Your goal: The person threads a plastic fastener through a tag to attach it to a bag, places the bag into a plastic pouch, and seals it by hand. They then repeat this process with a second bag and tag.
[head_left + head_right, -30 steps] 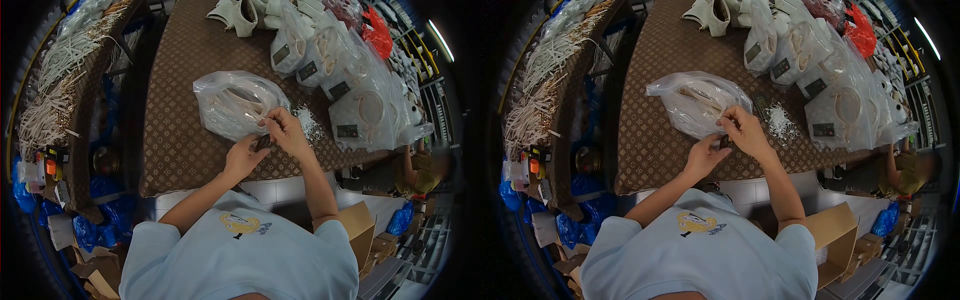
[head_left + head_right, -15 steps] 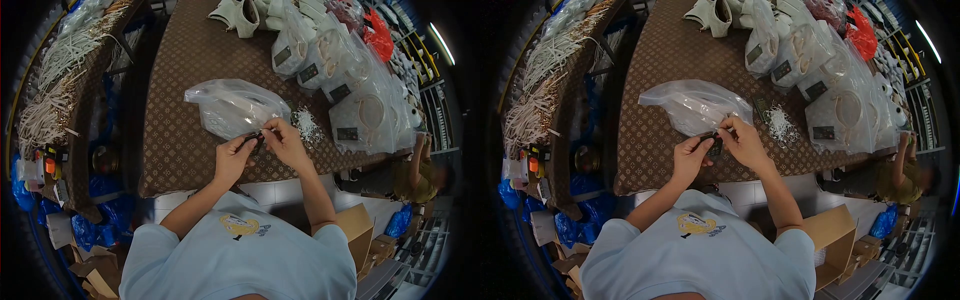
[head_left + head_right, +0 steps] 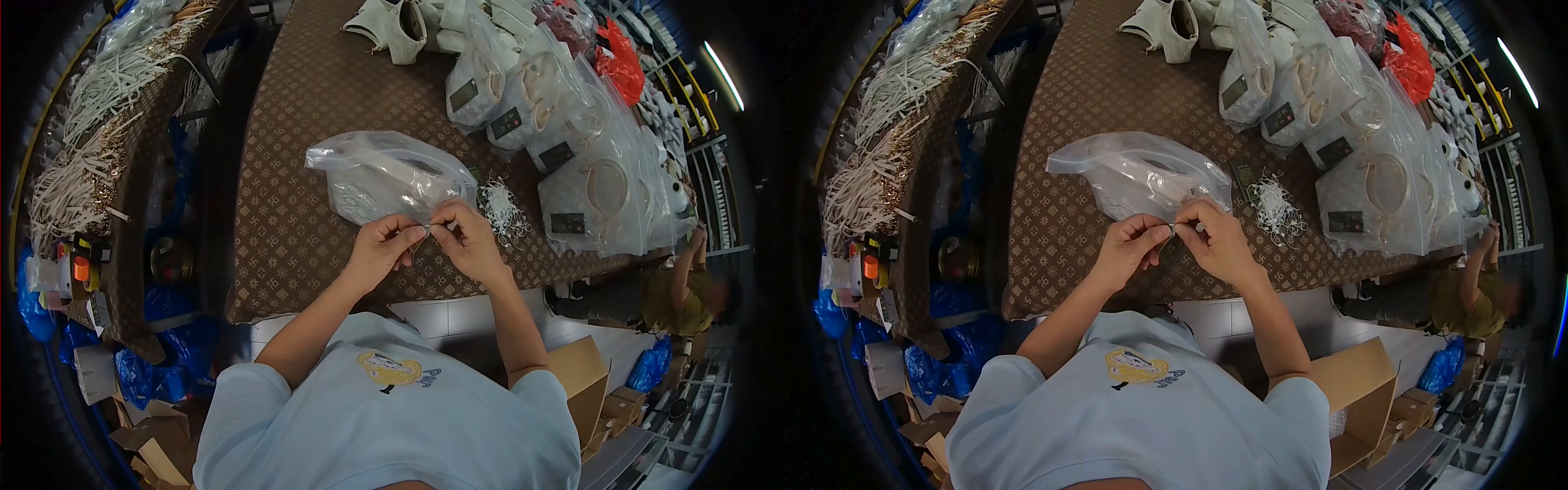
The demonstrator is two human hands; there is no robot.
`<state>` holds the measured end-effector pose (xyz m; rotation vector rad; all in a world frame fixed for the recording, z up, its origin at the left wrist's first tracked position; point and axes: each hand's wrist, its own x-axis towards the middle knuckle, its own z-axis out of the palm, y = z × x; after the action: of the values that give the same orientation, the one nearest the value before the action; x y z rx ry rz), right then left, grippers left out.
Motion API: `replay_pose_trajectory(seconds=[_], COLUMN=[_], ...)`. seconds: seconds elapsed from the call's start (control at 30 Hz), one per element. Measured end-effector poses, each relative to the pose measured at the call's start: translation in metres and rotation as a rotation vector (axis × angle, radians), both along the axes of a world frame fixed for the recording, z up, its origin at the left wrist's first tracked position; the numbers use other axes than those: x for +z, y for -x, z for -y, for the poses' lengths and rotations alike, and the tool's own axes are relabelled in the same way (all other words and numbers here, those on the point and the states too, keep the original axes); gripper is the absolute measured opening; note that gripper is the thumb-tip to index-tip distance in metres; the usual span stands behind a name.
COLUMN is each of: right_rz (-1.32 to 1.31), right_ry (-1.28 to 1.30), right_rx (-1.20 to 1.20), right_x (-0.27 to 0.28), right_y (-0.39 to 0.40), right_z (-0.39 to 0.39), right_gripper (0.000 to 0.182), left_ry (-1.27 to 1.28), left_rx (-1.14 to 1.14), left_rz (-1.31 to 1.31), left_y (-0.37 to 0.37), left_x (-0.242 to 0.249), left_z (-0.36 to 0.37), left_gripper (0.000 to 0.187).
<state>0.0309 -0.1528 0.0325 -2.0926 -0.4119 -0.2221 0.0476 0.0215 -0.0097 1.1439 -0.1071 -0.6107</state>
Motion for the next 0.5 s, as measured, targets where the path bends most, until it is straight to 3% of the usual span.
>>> replay_pose_trajectory(seconds=[0.07,0.17,0.23,0.5], right_rz=[-0.051,-0.121,-0.136,-0.223], right_ry=[-0.037,-0.070,-0.062,0.040], right_rx=[0.001,-0.008,-0.011,-0.090], right_x=[0.0058,0.0072,0.0066,0.0039], right_y=[0.0027,0.0057,0.0041,-0.0012], right_z=[-0.0009,-0.0077,-0.0074,-0.0018], right_gripper=[0.011,0.012,0.012,0.014], left_ry=[-0.079,0.070,0.304,0.363], left_rx=[0.042,0.078,0.083,0.041], left_rz=[0.086,-0.021,-0.278,-0.371], left_y=[0.0004,0.0009,-0.0001,-0.0004], left_x=[-0.0036,-0.0061,-0.0069,-0.0078], left_z=[0.0021,0.0018,0.0011,0.0008], left_gripper=[0.018,0.018,0.017,0.019])
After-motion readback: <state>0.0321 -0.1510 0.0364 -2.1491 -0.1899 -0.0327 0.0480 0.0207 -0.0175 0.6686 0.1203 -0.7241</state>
